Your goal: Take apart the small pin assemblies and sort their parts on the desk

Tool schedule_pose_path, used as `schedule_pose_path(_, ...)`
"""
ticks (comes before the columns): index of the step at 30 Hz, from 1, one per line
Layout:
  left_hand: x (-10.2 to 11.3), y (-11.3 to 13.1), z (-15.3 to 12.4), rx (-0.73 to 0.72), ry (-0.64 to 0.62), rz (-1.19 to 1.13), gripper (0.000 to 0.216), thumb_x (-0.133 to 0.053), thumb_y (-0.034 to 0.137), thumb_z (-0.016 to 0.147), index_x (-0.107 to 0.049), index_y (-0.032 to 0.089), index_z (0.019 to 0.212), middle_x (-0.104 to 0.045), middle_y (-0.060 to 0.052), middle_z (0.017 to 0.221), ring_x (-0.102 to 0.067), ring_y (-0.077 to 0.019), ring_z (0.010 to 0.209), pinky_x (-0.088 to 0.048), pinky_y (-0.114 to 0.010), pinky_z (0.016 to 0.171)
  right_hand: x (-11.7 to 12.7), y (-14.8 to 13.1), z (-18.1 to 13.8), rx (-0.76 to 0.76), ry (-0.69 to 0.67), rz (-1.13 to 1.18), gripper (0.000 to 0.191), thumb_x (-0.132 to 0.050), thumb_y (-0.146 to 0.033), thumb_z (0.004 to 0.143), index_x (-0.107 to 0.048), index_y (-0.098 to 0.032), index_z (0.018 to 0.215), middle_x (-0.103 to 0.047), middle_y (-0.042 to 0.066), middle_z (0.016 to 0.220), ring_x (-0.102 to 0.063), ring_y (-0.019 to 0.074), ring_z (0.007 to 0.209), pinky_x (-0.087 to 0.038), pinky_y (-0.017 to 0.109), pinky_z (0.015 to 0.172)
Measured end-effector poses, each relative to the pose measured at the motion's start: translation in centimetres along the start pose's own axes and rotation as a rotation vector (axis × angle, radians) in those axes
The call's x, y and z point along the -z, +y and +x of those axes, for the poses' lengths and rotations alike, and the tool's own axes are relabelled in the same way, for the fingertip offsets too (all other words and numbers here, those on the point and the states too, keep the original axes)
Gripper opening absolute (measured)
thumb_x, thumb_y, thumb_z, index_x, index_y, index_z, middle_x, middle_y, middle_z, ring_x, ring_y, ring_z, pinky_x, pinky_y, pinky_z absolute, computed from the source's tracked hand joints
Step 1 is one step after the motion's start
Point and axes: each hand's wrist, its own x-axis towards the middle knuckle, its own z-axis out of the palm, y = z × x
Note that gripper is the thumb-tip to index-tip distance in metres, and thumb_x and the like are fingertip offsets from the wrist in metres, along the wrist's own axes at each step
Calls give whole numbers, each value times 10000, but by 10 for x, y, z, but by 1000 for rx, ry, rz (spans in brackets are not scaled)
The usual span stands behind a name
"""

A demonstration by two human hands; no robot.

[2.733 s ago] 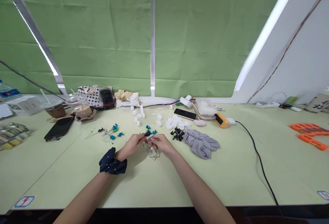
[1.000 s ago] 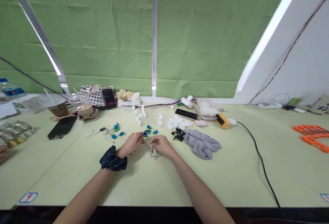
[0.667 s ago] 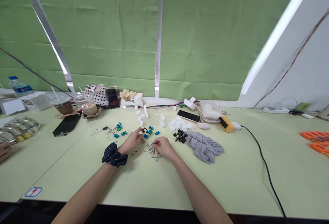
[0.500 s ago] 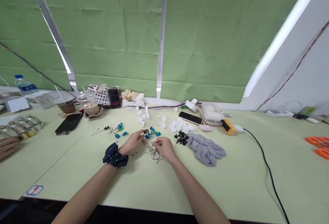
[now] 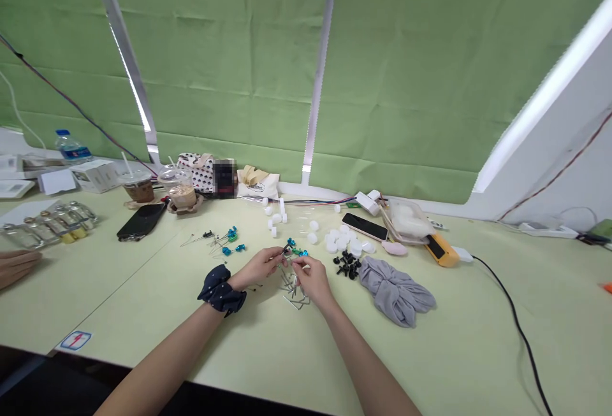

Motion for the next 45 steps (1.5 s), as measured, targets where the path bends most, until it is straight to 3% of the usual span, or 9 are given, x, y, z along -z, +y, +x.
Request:
schedule_pose_path(3, 0, 4, -2, 46, 8, -164, 204, -422, 337, 854, -418, 158, 952, -626, -36, 774, -346, -54, 459, -287, -185, 448, 2, -1, 0, 46, 48, -16, 305, -593, -449, 707, -635, -155, 775, -571, 22, 574, -446, 109, 440, -337, 228, 406)
schedule_pose_path(10, 10, 16, -8, 152, -226, -634, 295, -565, 381, 791, -387, 201, 943, -584, -3, 732, -219, -12, 399, -159, -156, 414, 4, -11, -3, 68, 74, 112, 309, -654, -423, 678, -651, -133, 782, -564, 18, 603, -394, 83, 465, -296, 209, 423)
schedule_pose_path(17, 13, 11, -7, 251, -379, -1002, 160, -544, 198, 791, -414, 202, 885, -285, 93, 502, -141, -29, 365, -31, -149, 368, 4, -19, -6, -2, -58, 259, 322, -683, -423, 671, -660, -134, 811, -562, 21, 634, -346, 55, 454, -209, 204, 423)
schedule_pose_path(22, 12, 12, -6, 329, -464, -1154, 81, -481, 154, 809, -409, 193, 803, -204, 91, 488, -102, -36, 358, -6, -143, 355, 3, -21, -7, -45, -90, 350, 344, -703, -438, 652, -662, -130, 801, -539, 3, 600, -273, 27, 417, -162, 209, 416)
schedule_pose_path(33, 9, 11, -5, 305, -469, -1125, 88, -474, 176, 824, -395, 192, 789, -207, 90, 497, -113, -33, 359, -27, -134, 343, 4, -30, -10, -128, -133, 449, 353, -743, -424, 606, -655, -122, 766, -520, -14, 570, -242, 6, 396, -122, 213, 420)
schedule_pose_path(38, 7, 13, -8, 249, -400, -924, 123, -520, 221, 810, -403, 209, 845, -217, 100, 503, -114, -35, 369, -53, -145, 352, 7, -26, -8, -169, -169, 442, 357, -740, -433, 603, -643, -125, 754, -506, -19, 563, -222, 8, 394, -99, 217, 415)
schedule_pose_path(45, 7, 24, -13, 178, -342, -626, 312, -630, 386, 751, -404, 202, 864, -341, 91, 528, -175, -29, 418, -99, -170, 405, 11, -22, -9, -229, -282, 382, 350, -720, -442, 629, -586, -131, 715, -473, -33, 539, -215, 17, 396, -82, 208, 410)
